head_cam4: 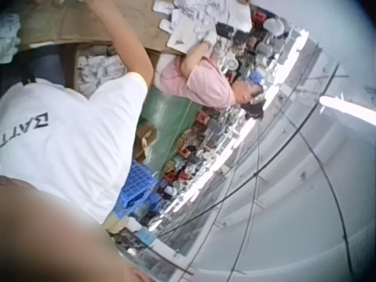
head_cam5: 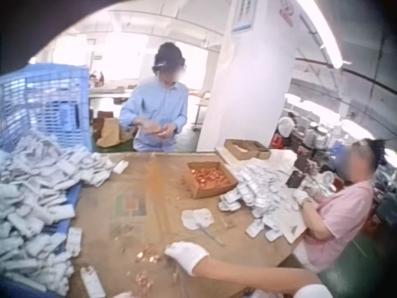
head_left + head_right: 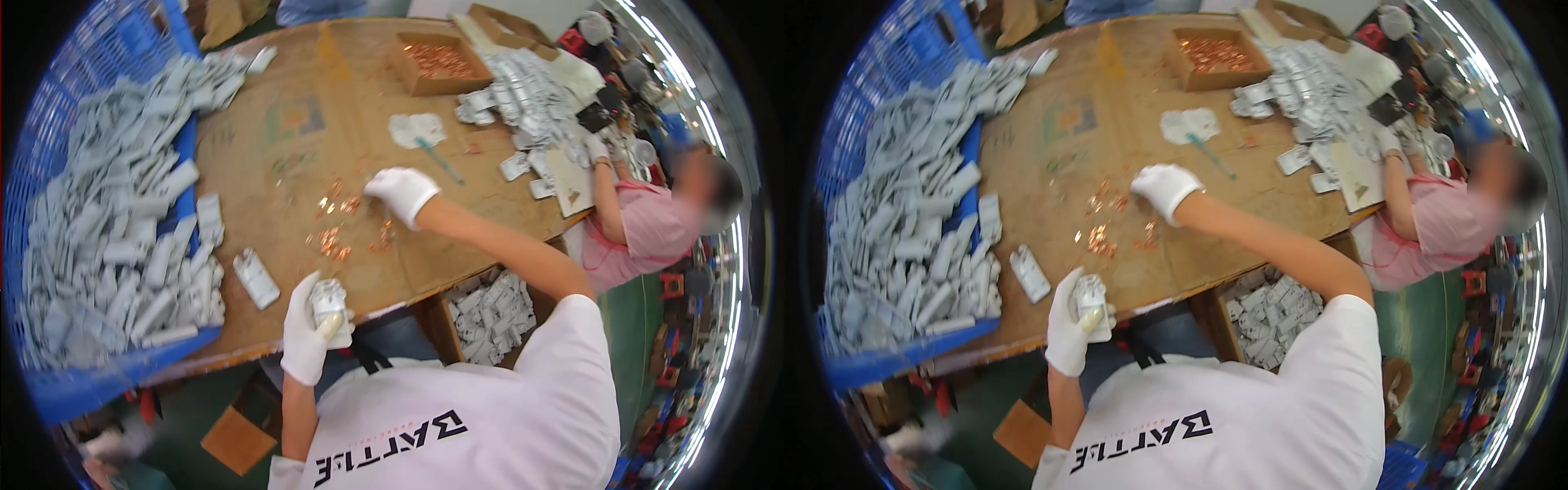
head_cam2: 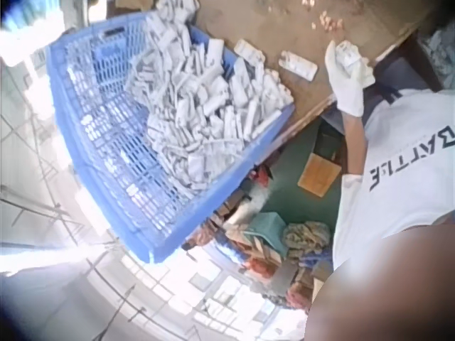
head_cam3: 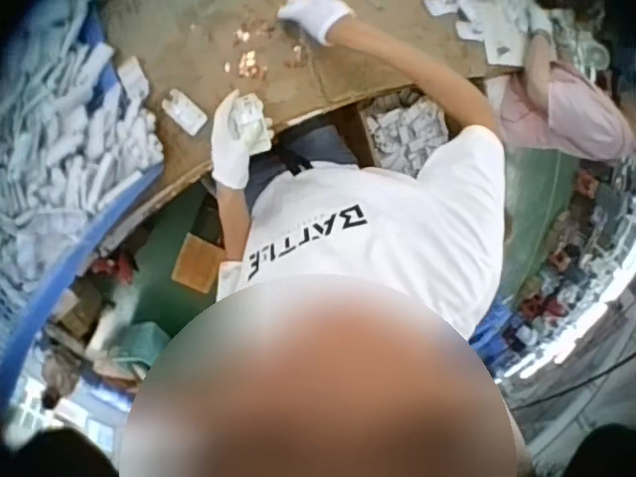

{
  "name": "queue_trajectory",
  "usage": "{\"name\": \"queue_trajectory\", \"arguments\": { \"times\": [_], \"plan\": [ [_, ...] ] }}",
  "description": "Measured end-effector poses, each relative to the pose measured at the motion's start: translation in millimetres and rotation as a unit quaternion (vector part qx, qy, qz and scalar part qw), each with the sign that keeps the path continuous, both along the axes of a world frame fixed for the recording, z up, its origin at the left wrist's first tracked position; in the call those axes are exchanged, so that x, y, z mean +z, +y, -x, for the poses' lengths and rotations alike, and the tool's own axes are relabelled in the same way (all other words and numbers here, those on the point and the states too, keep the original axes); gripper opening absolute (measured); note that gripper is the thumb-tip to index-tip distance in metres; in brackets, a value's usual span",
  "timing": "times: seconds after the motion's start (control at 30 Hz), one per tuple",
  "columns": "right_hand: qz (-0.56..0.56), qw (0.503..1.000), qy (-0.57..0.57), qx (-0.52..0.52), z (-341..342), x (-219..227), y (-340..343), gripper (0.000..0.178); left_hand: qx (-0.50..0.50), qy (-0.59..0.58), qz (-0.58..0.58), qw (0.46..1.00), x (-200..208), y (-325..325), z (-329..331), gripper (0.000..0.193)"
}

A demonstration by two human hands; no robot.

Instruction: The person picks up a white plastic housing from a blue bin, places copper contacts into it by hand, and then sets the assembled unit into a cardboard box.

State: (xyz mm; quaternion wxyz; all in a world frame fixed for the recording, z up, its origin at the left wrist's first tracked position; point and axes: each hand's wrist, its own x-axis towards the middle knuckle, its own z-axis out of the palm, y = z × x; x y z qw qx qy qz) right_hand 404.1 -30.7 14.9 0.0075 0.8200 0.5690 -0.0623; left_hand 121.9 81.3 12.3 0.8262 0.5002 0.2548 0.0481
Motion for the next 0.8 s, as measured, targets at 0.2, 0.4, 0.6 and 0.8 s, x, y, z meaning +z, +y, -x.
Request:
{"name": "queue_trajectory", "arguments": {
  "times": [0.2,0.4,0.6,0.8],
  "plan": [
    [-0.149,0.974,0.103,-0.137,-22,-1,-12,0.018,0.004,0.03,0.016,0.999,11,-3,7,0.067],
    [-0.117,0.99,0.044,-0.067,-14,-8,-7,0.02,0.008,0.04,0.013,0.999,9,-8,14,0.066],
    [0.023,0.98,0.073,-0.184,0,-8,16,0.021,0.021,0.024,-0.18,0.983,-9,-12,12,0.058],
    [0.002,0.993,0.041,-0.112,5,5,20,0.013,0.059,0.065,-0.293,0.952,-19,-20,0,0.043]
  ]
}}
